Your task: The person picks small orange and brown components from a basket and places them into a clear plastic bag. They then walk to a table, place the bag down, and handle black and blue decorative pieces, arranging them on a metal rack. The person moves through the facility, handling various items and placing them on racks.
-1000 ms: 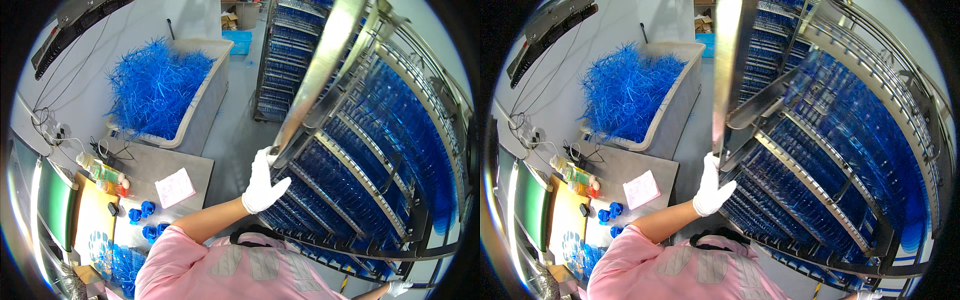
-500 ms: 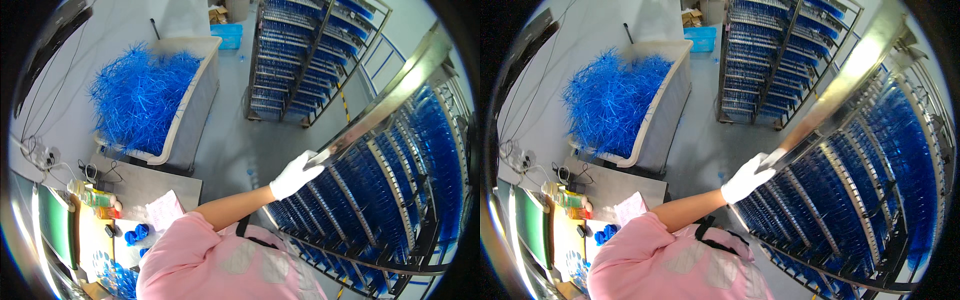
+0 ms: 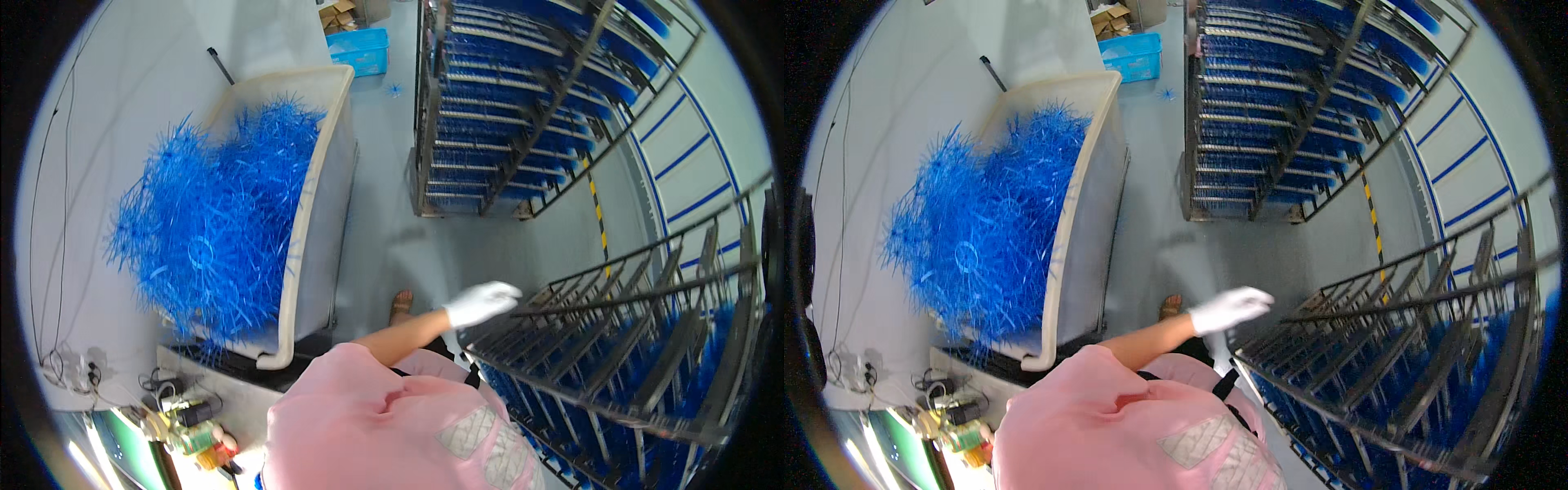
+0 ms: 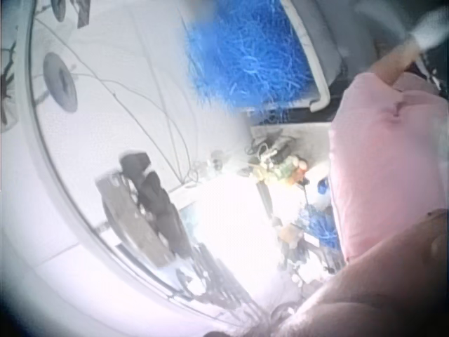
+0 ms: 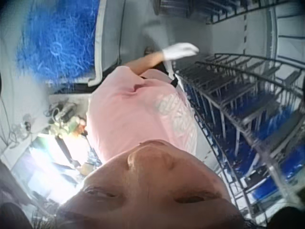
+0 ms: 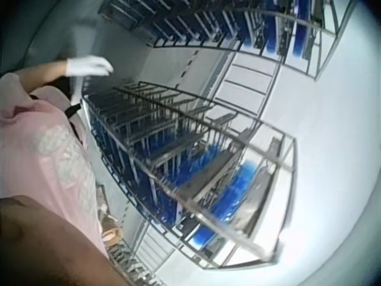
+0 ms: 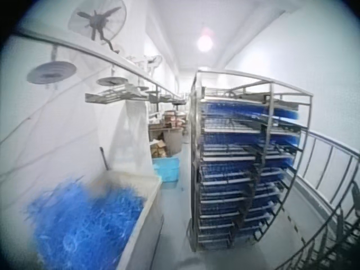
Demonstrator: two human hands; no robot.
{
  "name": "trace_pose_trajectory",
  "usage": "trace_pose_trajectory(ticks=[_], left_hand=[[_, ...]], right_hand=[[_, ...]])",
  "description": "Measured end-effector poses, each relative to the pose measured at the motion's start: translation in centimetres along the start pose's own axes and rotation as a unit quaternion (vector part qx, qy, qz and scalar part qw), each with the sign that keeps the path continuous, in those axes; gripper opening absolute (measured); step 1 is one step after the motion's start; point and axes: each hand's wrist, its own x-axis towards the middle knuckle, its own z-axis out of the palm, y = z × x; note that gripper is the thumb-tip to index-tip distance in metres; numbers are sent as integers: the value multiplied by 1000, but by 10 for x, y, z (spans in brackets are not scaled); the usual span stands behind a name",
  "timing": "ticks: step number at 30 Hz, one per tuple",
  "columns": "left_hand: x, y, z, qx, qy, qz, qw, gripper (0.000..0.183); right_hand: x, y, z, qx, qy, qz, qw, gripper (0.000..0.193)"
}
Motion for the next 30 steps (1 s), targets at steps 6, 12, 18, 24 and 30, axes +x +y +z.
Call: trace_pose_trajectory(ticks=[6, 12, 18, 24, 30], left_hand=[[-83, -129, -265, 170, 340, -289, 879, 47], [-178, -183, -315, -49, 529, -319, 785, 38], [-233, -205, -252, -619, 619, -74, 477, 63], [-228, -222, -252, -606, 758, 51, 236, 70], [-215, -236, -273, -573, 798, 154, 108, 43]], right_hand=[[34, -66, 14, -26, -98, 110, 989, 42], [132, -162, -29, -73, -99, 10, 992, 40], [318, -413, 32, 87, -173, -173, 966, 30], [436, -670, 280, -69, -391, -312, 863, 48], [490, -738, 482, 46, -446, -142, 883, 41]])
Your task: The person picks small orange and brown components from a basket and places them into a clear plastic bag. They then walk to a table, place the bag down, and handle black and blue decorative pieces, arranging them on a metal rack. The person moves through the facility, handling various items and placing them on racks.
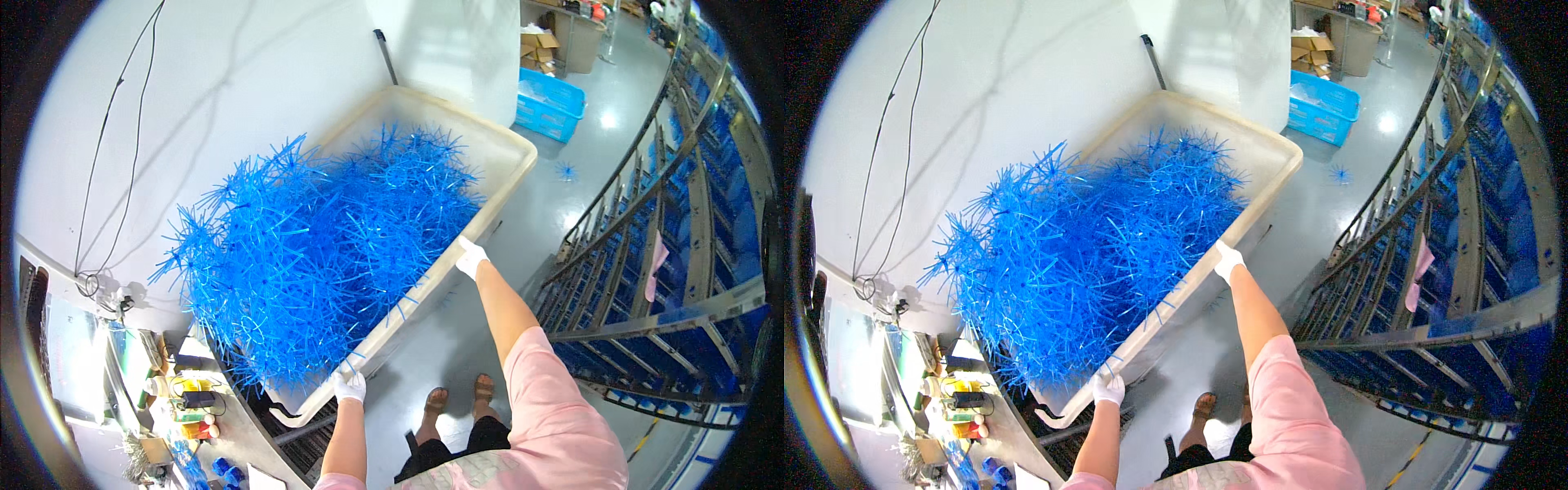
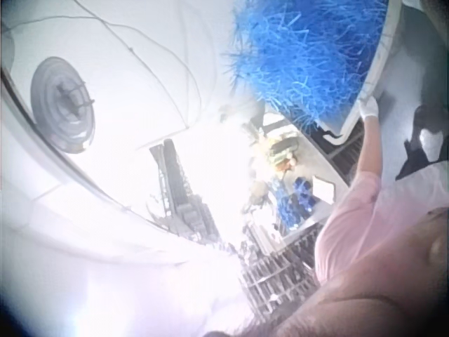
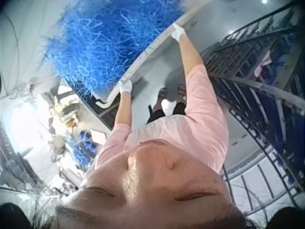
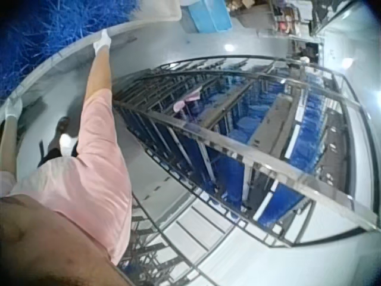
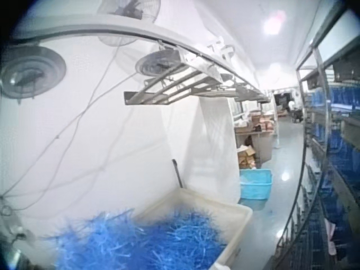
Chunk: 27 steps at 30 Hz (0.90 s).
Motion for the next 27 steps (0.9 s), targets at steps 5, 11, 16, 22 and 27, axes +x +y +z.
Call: trace_pose_trajectory(ticks=[5, 11, 16, 22, 27], left_hand=[[0, -1, -4, 26, -20, 23, 999, 38], [-10, 0, -5, 40, -6, 19, 999, 41], [-18, 8, -12, 38, 12, -11, 999, 42], [-10, 25, -39, 15, 45, 0, 999, 28], [-3, 51, -80, 51, 56, 10, 997, 27]], right_hand=[[-9, 15, -11, 258, -104, 100, 955, 50], [-43, 1, -2, 324, -143, 64, 933, 81], [-61, 10, -6, 303, -97, 88, 944, 66], [-104, 44, -18, 313, -80, 127, 938, 54], [-144, 86, -27, 327, -72, 153, 930, 56]])
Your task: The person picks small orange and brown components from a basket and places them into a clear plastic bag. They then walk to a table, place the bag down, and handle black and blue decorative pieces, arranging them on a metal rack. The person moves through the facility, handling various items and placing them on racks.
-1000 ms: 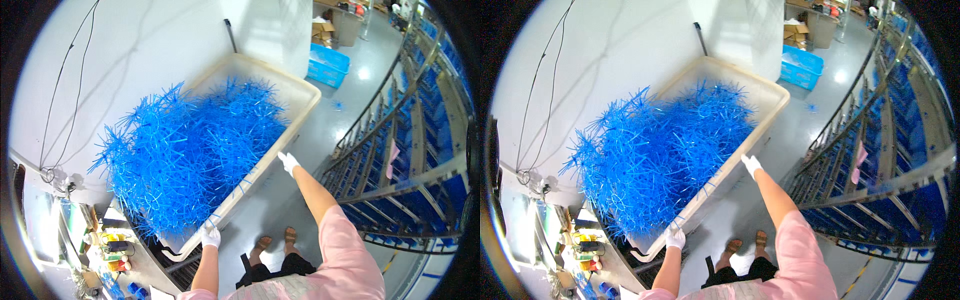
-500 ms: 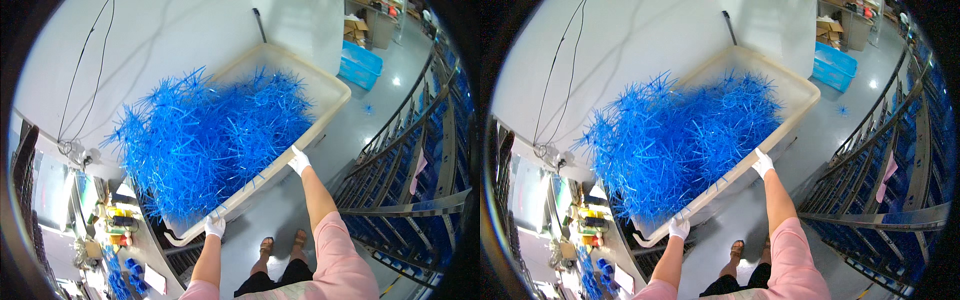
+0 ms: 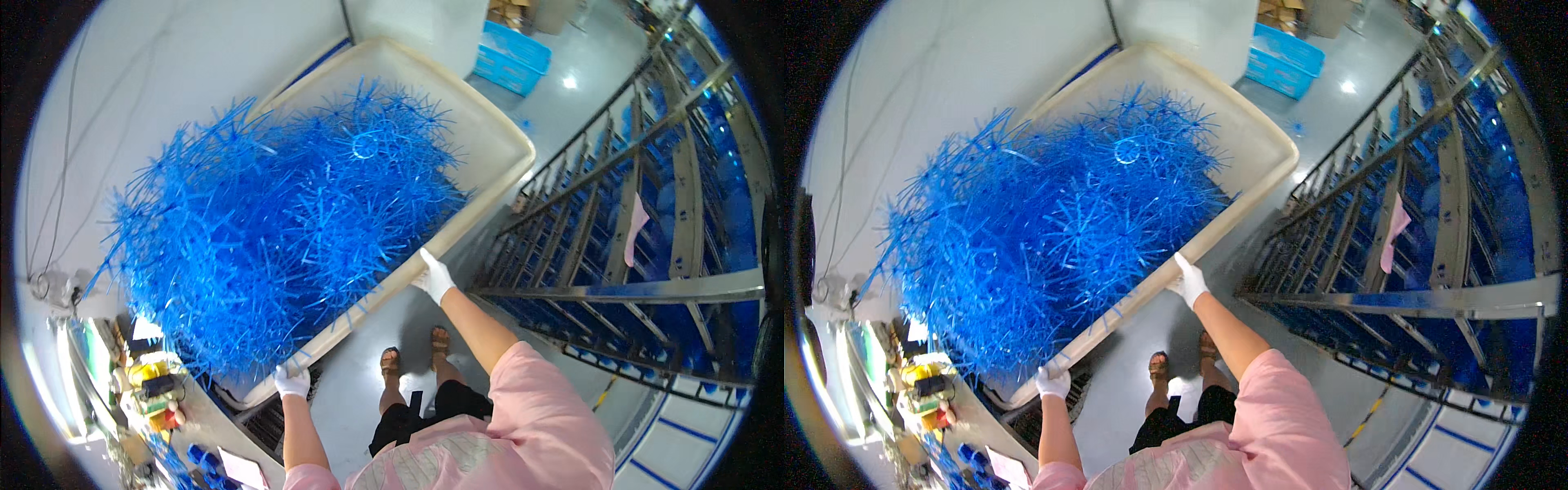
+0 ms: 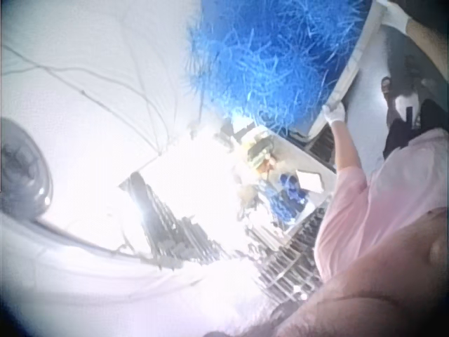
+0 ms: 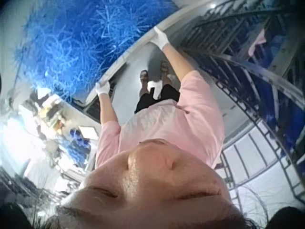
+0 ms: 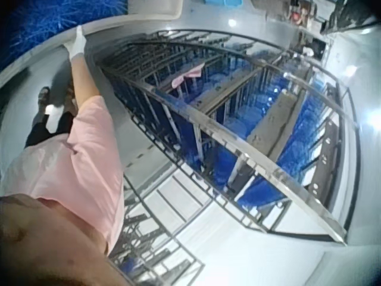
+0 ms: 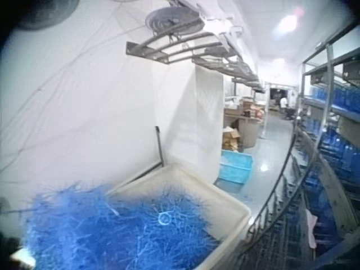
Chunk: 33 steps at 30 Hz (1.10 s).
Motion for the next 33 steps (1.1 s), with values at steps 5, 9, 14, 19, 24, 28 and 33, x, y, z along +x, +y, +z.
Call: trace_pose_trajectory(ticks=[5, 9, 14, 19, 24, 28, 33], left_hand=[[6, 29, -31, 62, -78, 25, 995, 25], [18, 53, -40, 89, -94, 38, 991, 32], [44, 60, -44, 135, -228, 45, 963, 44], [41, 58, -36, 67, -155, -12, 986, 46], [11, 65, -16, -31, -436, -172, 883, 48], [-12, 47, -3, -103, -383, -285, 873, 33], [-30, -36, 45, 284, -263, -70, 919, 33]], right_hand=[[-41, 34, -2, -51, 93, -38, 994, 62], [-57, 56, 5, -33, 158, -6, 987, 83], [-54, 49, 3, 22, 115, 55, 992, 90], [-126, -25, 5, -734, 144, -238, 620, 40], [-211, -161, -9, -884, 293, -275, 239, 19], [-230, -177, -30, -946, 188, -53, 259, 19], [-228, -166, -44, -928, 238, -105, 268, 18]])
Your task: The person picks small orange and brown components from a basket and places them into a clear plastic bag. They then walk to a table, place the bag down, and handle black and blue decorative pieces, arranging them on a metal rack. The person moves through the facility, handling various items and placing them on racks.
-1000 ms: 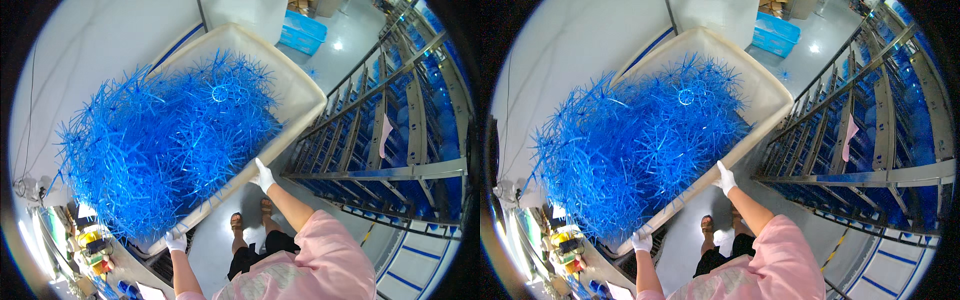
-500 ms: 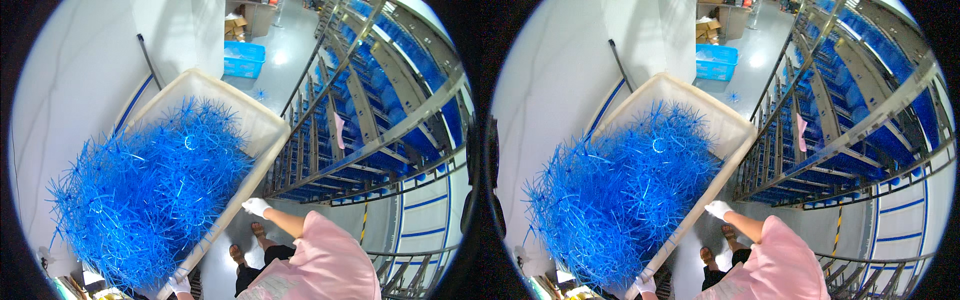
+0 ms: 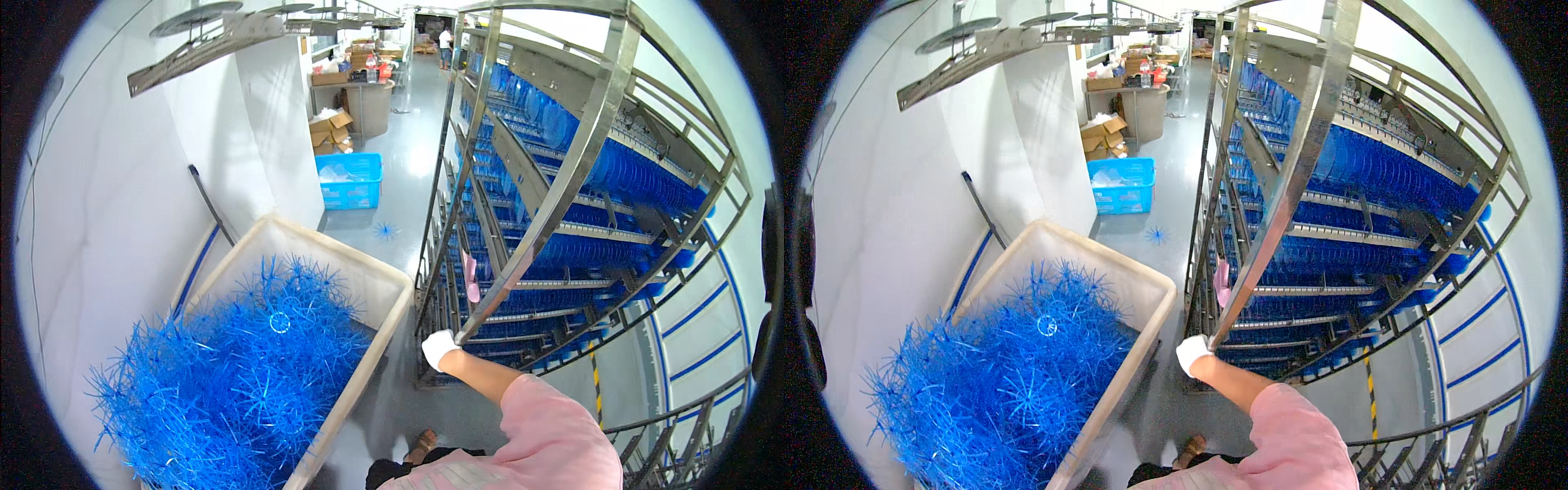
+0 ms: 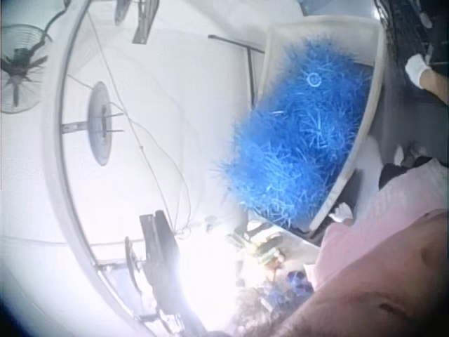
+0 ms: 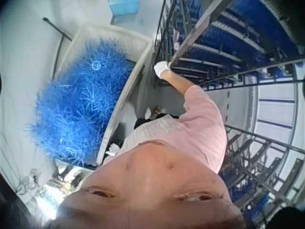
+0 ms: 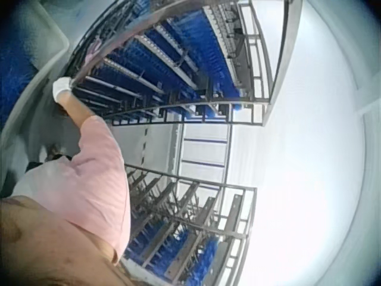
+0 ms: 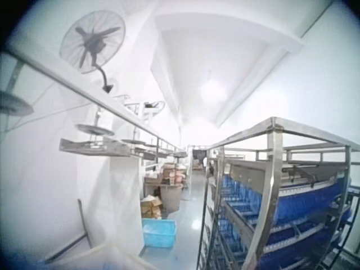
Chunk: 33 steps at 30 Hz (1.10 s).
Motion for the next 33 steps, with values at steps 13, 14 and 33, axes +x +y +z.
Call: trace_pose_trajectory(ticks=[13, 14, 33], left_hand=[[-100, -64, 468, 466, -483, 493, 554, 62], [-126, -66, 509, 429, -521, 563, 478, 67], [-207, -159, 636, 215, -716, 560, 357, 33]], right_hand=[[-119, 27, 44, 413, 89, -47, 905, 25], [-150, 41, 61, 369, 135, 13, 919, 25], [-355, 393, 183, 513, 609, 493, 351, 55]])
